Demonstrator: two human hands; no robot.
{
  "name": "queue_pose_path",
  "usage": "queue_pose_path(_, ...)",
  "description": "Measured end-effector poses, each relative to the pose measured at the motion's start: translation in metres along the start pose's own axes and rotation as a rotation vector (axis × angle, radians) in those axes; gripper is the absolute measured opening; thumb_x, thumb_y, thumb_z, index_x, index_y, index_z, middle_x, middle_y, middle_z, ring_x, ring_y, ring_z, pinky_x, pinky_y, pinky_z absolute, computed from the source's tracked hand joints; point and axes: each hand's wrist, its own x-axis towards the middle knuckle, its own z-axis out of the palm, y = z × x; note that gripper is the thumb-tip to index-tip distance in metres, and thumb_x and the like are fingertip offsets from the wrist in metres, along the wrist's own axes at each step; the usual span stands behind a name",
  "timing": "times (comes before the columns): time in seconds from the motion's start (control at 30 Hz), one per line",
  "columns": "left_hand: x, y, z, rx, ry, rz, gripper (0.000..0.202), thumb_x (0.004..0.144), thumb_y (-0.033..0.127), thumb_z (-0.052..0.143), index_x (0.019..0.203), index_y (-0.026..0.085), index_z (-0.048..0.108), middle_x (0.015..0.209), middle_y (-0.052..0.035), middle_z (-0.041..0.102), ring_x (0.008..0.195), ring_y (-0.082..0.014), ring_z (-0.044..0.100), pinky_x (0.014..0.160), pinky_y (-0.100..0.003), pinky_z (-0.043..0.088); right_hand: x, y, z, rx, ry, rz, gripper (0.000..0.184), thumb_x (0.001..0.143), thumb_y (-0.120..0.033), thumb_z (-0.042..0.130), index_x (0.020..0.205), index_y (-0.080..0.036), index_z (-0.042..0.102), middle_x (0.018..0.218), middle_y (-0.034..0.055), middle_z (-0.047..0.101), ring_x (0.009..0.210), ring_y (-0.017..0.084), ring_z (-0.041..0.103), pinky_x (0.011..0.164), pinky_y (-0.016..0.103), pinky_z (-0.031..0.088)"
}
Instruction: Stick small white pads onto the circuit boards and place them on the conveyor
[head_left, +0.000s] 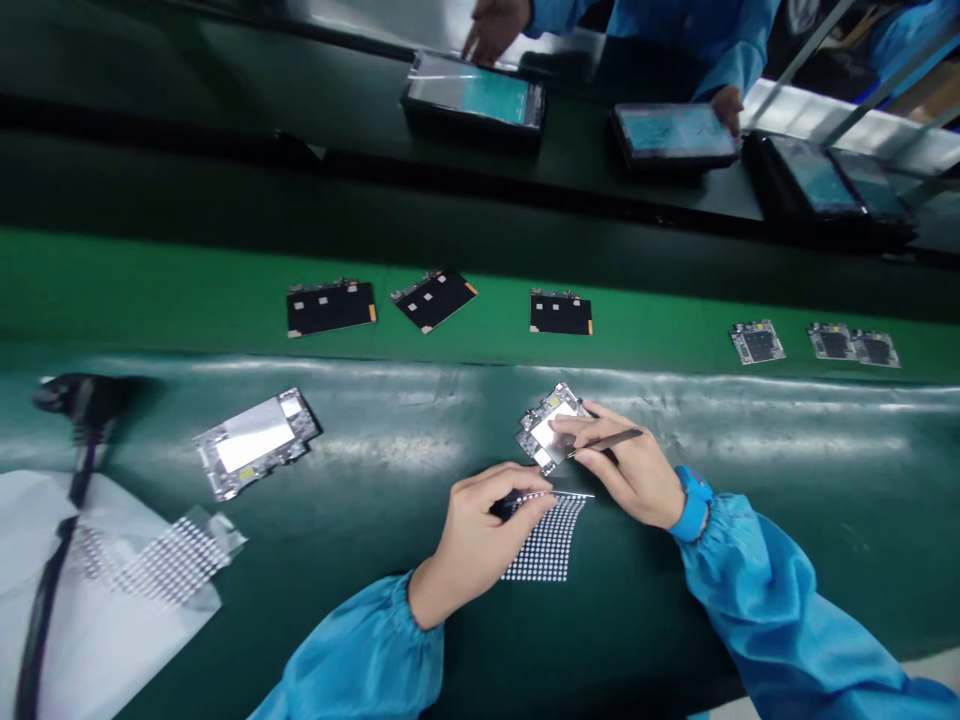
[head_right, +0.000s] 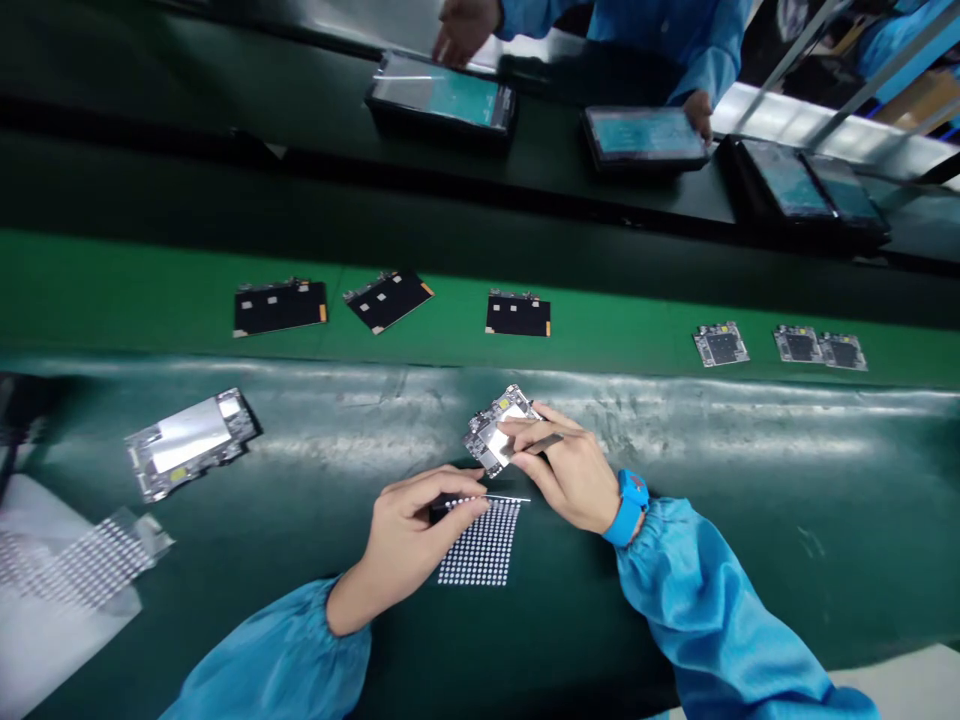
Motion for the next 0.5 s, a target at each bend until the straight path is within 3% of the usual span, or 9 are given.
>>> queue_pose_path(0.13,0.0,-0.002,0.0,0.021,0.026,0.023,0.007,0.081,0.014,0.075,0.079,0.021,0.077,0.077,-0.001,0.08,0.081,-0.0203,0.079,0.073,-0.026,0.062,-0.004,0.035,-0.032,-0.254,0.088,0.078,0.013,0.101,-0.027,0.051,0.097,-0.023,0.062,0.118,0.0091,0.076,0.118,0.027,0.068,0.117,0.053,0.04)
queue_pose_path(0.3,0.0,-0.005,0.0,0.028,0.03,0.05,0.008,0.081,0.014,0.075,0.079,0.022,0.077,0.077,-0.0005,0.08,0.08,-0.0205,0.08,0.071,-0.026,0.062,0.019,0.078,-0.091,-0.385,0.358,0.223,0.019,0.098,-0.03,0.052,0.104,-0.019,0.066,0.114,0.0132,0.076,0.106,0.03,0.072,0.093,0.048,0.056)
queue_pose_path(0.4,0.0,-0.005,-0.001,0.03,0.026,0.062,0.009,0.081,0.014,0.074,0.079,0.022,0.077,0.077,-0.0006,0.08,0.08,-0.0202,0.08,0.07,-0.025,0.062,0.049,0.074,-0.093,-0.352,0.392,0.141,0.024,0.098,-0.022,0.044,0.101,-0.019,0.068,0.106,0.0095,0.077,0.102,0.026,0.072,0.091,0.041,0.055)
queue_pose_path(0.5,0.001,-0.005,-0.002,0.037,0.026,0.071,0.01,0.081,0.013,0.074,0.08,0.022,0.077,0.077,0.0,0.08,0.079,-0.0197,0.08,0.072,-0.024,0.062,0.082,0.058,-0.068,-0.582,0.23,0.114,0.03,0.095,-0.018,0.045,0.108,-0.018,0.071,0.104,0.0092,0.074,0.096,0.026,0.07,0.086,0.038,0.053)
